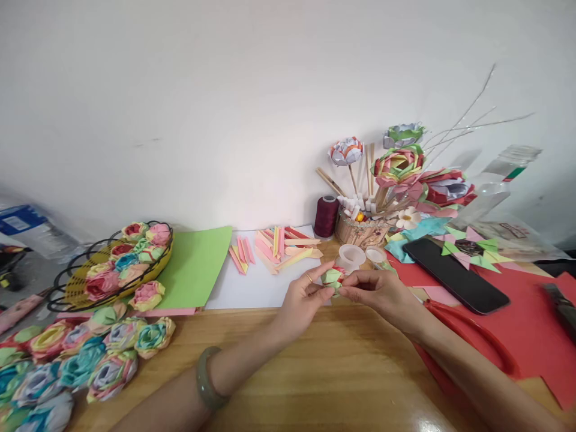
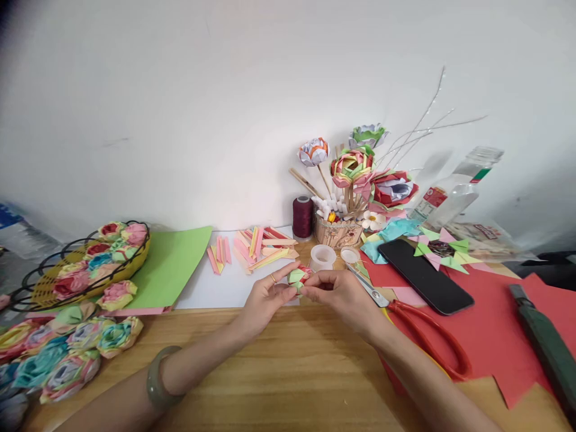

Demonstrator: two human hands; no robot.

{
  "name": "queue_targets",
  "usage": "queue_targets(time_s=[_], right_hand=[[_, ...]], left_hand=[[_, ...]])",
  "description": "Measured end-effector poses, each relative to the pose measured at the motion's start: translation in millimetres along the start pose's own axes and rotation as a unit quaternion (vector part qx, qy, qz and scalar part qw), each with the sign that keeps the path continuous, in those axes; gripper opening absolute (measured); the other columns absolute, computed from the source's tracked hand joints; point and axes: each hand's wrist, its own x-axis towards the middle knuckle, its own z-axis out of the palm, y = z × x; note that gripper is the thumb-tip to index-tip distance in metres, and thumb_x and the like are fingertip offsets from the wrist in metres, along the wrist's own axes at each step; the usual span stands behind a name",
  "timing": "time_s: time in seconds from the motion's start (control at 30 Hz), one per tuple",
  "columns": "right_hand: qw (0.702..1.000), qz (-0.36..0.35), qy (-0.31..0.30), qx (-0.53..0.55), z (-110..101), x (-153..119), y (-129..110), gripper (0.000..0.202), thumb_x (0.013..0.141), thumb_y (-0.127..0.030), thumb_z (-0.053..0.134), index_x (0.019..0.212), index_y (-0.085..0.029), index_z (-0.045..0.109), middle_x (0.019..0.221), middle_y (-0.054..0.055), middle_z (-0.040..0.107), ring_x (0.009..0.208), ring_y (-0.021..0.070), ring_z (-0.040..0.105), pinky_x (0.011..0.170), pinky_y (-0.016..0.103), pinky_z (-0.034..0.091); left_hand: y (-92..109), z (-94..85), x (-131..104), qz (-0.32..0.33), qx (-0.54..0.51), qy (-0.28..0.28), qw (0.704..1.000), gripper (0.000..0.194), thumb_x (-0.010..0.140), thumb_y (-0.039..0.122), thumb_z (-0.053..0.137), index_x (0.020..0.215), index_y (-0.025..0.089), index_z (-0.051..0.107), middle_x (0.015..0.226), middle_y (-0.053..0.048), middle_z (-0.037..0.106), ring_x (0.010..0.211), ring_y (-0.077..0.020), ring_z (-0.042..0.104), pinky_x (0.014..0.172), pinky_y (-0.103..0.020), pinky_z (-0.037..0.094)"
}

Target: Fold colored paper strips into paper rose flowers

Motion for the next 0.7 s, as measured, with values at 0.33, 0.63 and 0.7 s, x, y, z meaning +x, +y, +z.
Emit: queue_targets(time_s=[0.33,0.63,0.7], right_hand=[[0.999,0.005,0.035,0.012,7.7,2.0,0.5,0.027,0.063,-0.041,0.069,0.068,-0.015,0.063,0.066,0.0,0.06,0.061,0.0131,0.051,0.057,0.024,0.038],[0.996,-0.032,0.066,-0.046,8.9,-3.2,-7.7,0.03,0.071,-0.044,0.06,0.072,-0.015,0.068,0.069,0.004,0.067,0.061,0.0157,0.058,0.055,0.025,0.044],[0.99,-0.068,0.086,-0.093,12.6,-6.3,-11.2,0.024,0.075,-0.038,0.057,0.071,-0.016,0.067,0.068,0.003,0.068,0.06,0.0154,0.059,0.054,0.025,0.045]], left_hand=[[-0.9,0.5,0.2,0.013,-0.023,0.009,1.0,0.043,0.074,0.026,0.06,0.116,0.021,0.053,0.099,-0.006,0.064,0.092,-0.0183,0.057,0.081,-0.031,0.046],[3.2,2.2,-0.4,0.012,-0.089,0.01,0.996,0.036,0.07,0.027,0.064,0.105,0.023,0.056,0.107,-0.004,0.058,0.085,-0.0142,0.057,0.073,-0.027,0.048],[3.9,2.5,-0.6,0.015,-0.091,0.019,0.996,0.035,0.068,0.026,0.066,0.102,0.022,0.056,0.104,-0.004,0.059,0.083,-0.0136,0.057,0.071,-0.026,0.049]])
